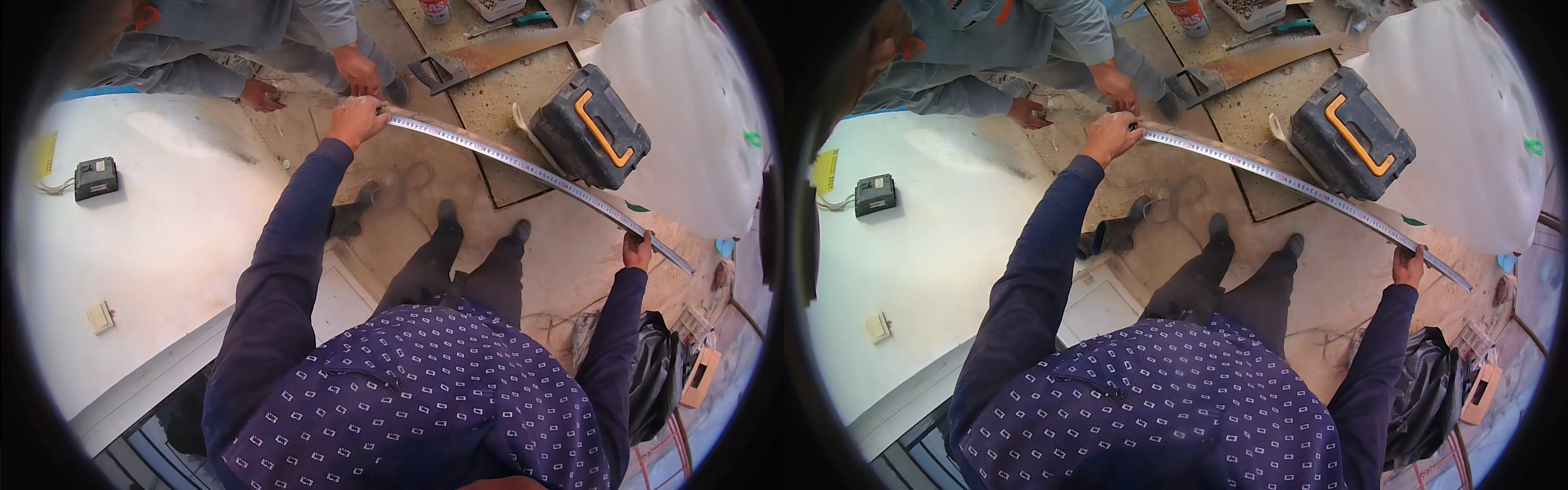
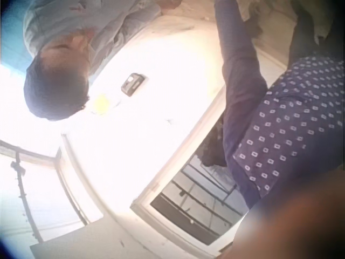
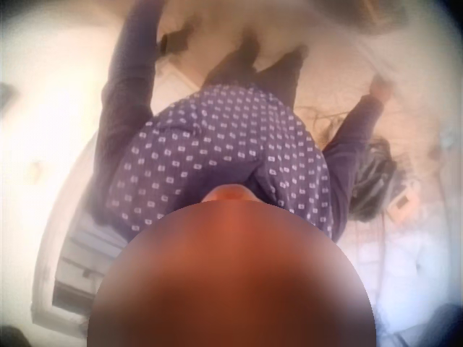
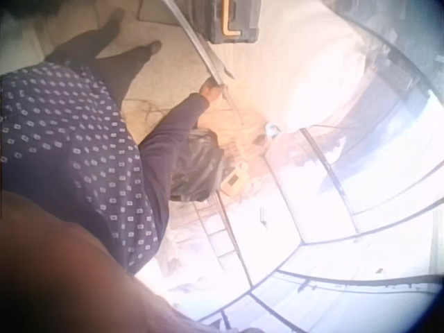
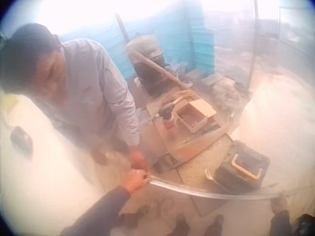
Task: The person uses a cordless drill to fasten a metal strip to a blue corrugated wall, then measures the distance between walls with a tape measure. They retrieve a wooden pole from a vehicle, saw it to length, and measure it again before handing it to another person.
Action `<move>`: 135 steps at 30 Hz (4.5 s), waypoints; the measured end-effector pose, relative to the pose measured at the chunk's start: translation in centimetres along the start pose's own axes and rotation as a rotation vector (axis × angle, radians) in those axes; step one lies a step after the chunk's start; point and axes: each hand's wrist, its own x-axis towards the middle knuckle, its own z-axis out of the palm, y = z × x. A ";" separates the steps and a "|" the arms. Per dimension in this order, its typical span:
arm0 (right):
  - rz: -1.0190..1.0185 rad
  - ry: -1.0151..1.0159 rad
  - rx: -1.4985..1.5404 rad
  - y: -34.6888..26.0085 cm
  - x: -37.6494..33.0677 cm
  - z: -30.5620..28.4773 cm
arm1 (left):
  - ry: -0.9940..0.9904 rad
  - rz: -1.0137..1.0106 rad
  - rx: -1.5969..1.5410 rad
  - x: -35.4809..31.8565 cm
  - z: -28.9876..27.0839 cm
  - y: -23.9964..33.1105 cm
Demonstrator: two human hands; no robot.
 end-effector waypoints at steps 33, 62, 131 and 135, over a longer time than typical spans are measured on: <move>-0.444 -1.234 -1.436 31.0 -31.1 42.9 | 0.125 0.032 -0.150 0.7 2.8 -2.3; 0.154 -0.984 -1.519 32.8 -31.5 44.4 | 0.112 0.078 -0.235 -3.1 3.3 -1.9; -0.313 -1.202 -1.672 35.3 -33.2 44.1 | -0.021 0.468 0.320 13.3 1.3 6.2; -0.389 -1.273 -1.726 38.8 -33.3 42.8 | 0.236 0.623 0.293 11.7 0.4 5.7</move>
